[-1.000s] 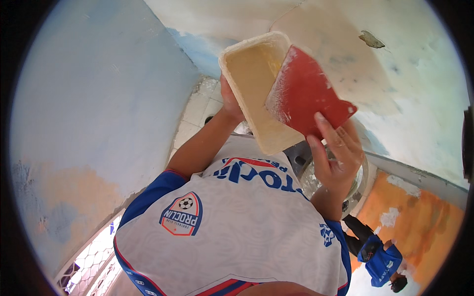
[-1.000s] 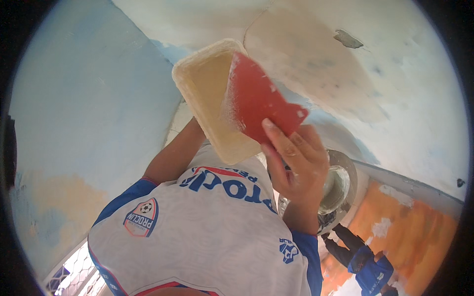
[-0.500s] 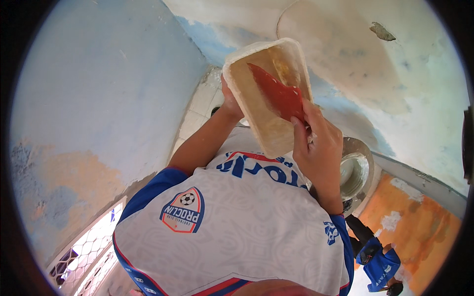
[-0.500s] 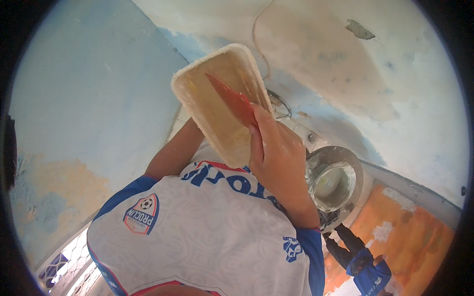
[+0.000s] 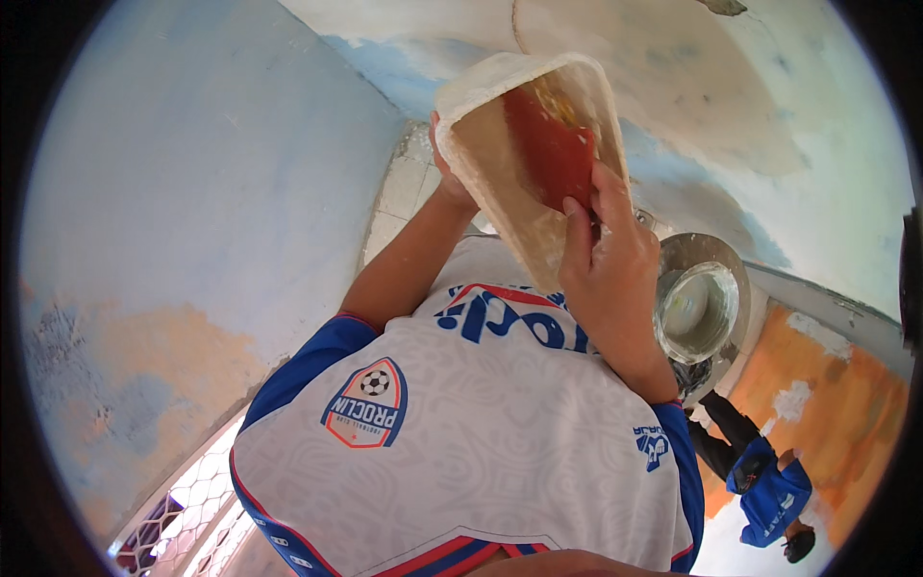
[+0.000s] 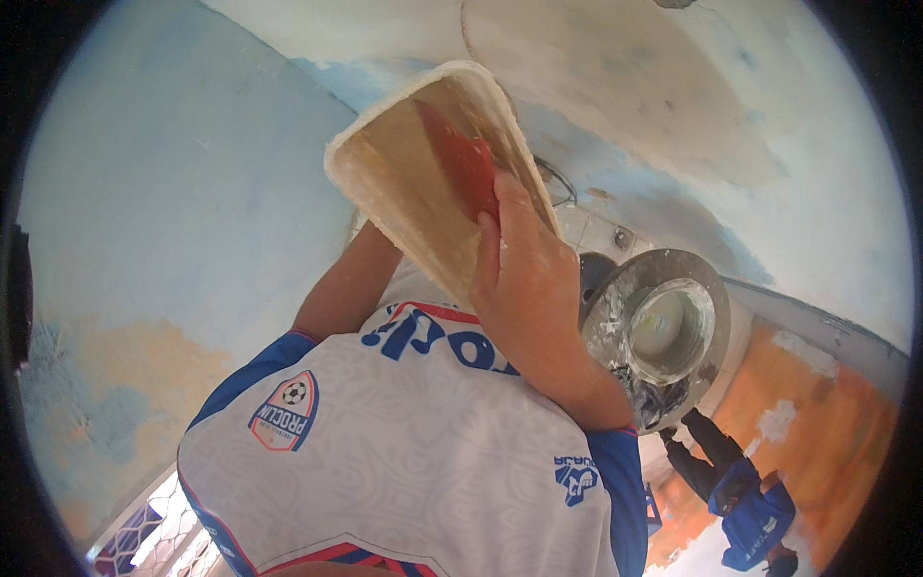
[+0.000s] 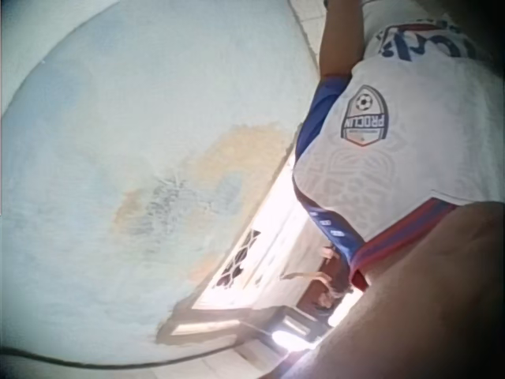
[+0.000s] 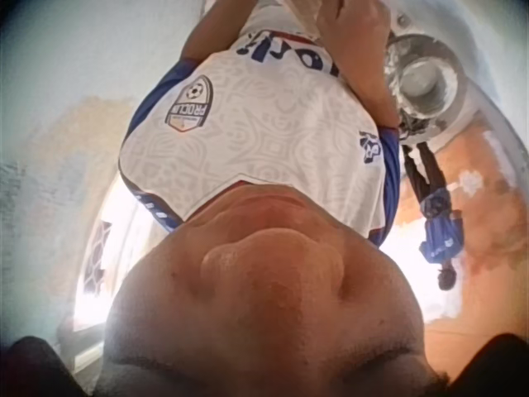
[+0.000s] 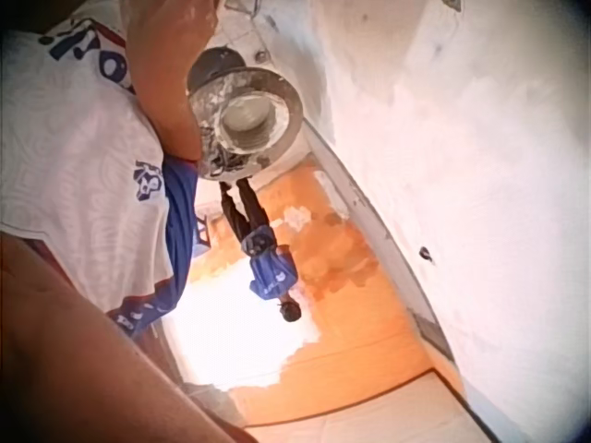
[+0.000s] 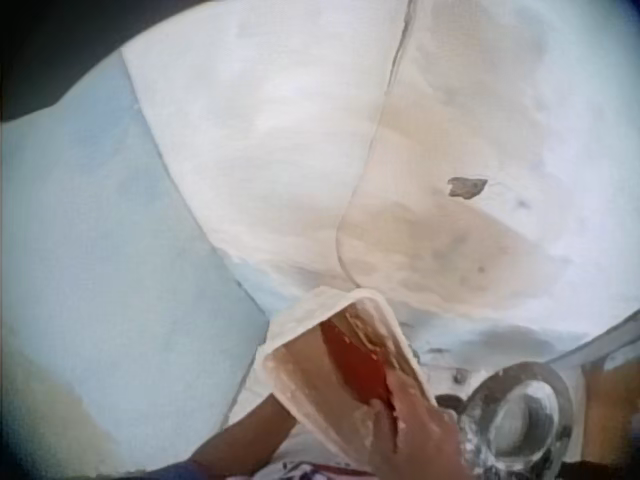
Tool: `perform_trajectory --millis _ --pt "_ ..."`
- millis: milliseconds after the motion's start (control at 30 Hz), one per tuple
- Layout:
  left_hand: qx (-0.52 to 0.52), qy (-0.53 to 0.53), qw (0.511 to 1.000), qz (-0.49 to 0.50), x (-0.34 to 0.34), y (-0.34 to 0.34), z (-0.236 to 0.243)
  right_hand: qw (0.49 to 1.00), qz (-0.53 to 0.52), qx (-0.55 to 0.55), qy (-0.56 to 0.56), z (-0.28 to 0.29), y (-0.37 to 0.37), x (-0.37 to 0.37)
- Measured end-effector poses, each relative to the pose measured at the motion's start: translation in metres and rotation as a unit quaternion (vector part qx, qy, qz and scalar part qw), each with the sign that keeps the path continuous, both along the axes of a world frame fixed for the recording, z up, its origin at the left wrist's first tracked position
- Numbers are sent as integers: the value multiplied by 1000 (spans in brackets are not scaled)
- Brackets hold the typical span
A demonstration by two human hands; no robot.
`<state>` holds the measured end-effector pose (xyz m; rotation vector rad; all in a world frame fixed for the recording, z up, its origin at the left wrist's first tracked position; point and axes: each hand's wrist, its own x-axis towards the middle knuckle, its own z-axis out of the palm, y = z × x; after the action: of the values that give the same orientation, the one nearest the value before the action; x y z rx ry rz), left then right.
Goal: The person applies a plaster-like substance to a crack in a ceiling using a plastic spreader, repeatedly dipping the spreader into a container of the substance.
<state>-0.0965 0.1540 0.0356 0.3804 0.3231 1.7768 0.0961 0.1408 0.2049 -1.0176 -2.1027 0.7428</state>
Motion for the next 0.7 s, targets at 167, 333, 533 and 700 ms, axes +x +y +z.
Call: perform_trajectory --millis 167,333,533,700 --pt "18 37 999 -9 4 5 1 1000 22 9 -4 -8 2 9" --pt "26 54 998 -17 6 11 2 1000 8 -18 -11 -9 3 11" --pt "33 56 998 -3 2 12 2 999 26 -31 -8 -9 7 13" --pt "42 61 997 15 -4 13 4 999 40 -19 2 -8 8 15"
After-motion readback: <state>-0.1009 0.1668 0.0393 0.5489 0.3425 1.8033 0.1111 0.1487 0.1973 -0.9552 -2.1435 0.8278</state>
